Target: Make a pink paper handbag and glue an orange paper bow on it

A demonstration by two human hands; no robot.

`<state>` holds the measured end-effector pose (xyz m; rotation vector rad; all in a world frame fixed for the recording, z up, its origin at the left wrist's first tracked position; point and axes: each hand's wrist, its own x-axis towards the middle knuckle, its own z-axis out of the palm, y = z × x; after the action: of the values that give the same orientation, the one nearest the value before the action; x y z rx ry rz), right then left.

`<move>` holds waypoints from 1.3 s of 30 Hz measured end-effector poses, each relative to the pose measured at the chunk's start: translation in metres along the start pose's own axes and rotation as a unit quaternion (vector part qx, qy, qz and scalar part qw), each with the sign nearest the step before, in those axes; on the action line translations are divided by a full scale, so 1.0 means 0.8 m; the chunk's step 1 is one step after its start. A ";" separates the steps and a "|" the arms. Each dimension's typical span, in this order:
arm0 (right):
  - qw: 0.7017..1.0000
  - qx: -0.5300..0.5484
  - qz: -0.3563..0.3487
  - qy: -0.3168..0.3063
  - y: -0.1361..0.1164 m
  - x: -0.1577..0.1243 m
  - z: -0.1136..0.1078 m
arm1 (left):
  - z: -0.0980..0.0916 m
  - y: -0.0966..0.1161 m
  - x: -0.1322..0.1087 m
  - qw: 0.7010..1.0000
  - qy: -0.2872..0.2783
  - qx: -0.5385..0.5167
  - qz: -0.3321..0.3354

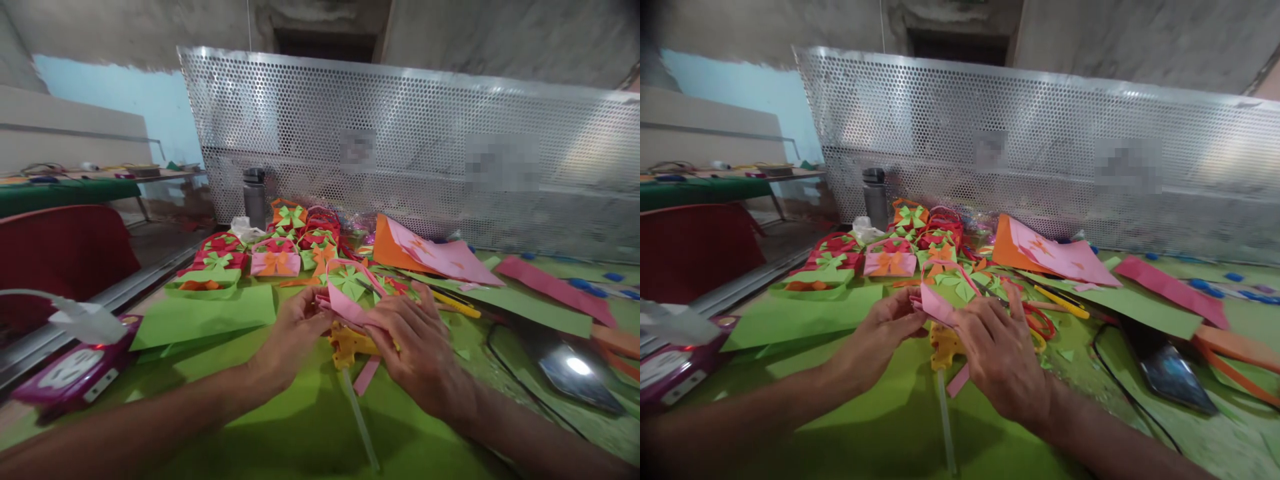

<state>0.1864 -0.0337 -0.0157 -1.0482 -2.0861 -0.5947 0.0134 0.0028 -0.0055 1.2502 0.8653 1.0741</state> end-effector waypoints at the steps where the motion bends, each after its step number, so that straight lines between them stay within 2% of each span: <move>1: 1.000 0.000 -0.003 -0.001 -0.001 -0.001 0.000 | 0.000 -0.001 0.000 1.000 0.006 -0.010 0.009; 6: 1.000 0.001 -0.019 -0.006 -0.005 -0.005 0.001 | 0.003 -0.006 -0.002 0.998 0.038 -0.039 0.016; 12: 0.999 -0.022 -0.049 -0.010 -0.001 -0.002 0.001 | 0.004 -0.006 -0.002 0.998 0.022 -0.056 0.000; 15: 0.999 -0.033 -0.033 0.009 0.002 -0.002 0.002 | 0.005 -0.003 -0.002 0.998 0.011 -0.056 -0.006; 26: 0.998 -0.028 -0.044 -0.017 0.001 -0.004 0.001 | 0.006 -0.004 -0.002 0.999 0.028 -0.033 -0.019; 33: 1.000 -0.004 -0.007 -0.018 0.002 -0.003 0.011 | 0.008 -0.002 -0.005 1.000 0.026 -0.007 -0.008; 36: 1.000 0.011 0.010 0.012 0.007 0.000 0.013 | 0.004 0.002 -0.006 0.999 0.016 0.019 0.030; 39: 0.995 0.047 0.065 0.056 0.010 0.003 0.010 | 0.000 0.006 -0.004 0.998 0.008 -0.025 0.058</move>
<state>0.1885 -0.0225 -0.0182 -1.0630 -1.9128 -0.4762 0.0114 -0.0007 -0.0010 1.2640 0.7805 1.1922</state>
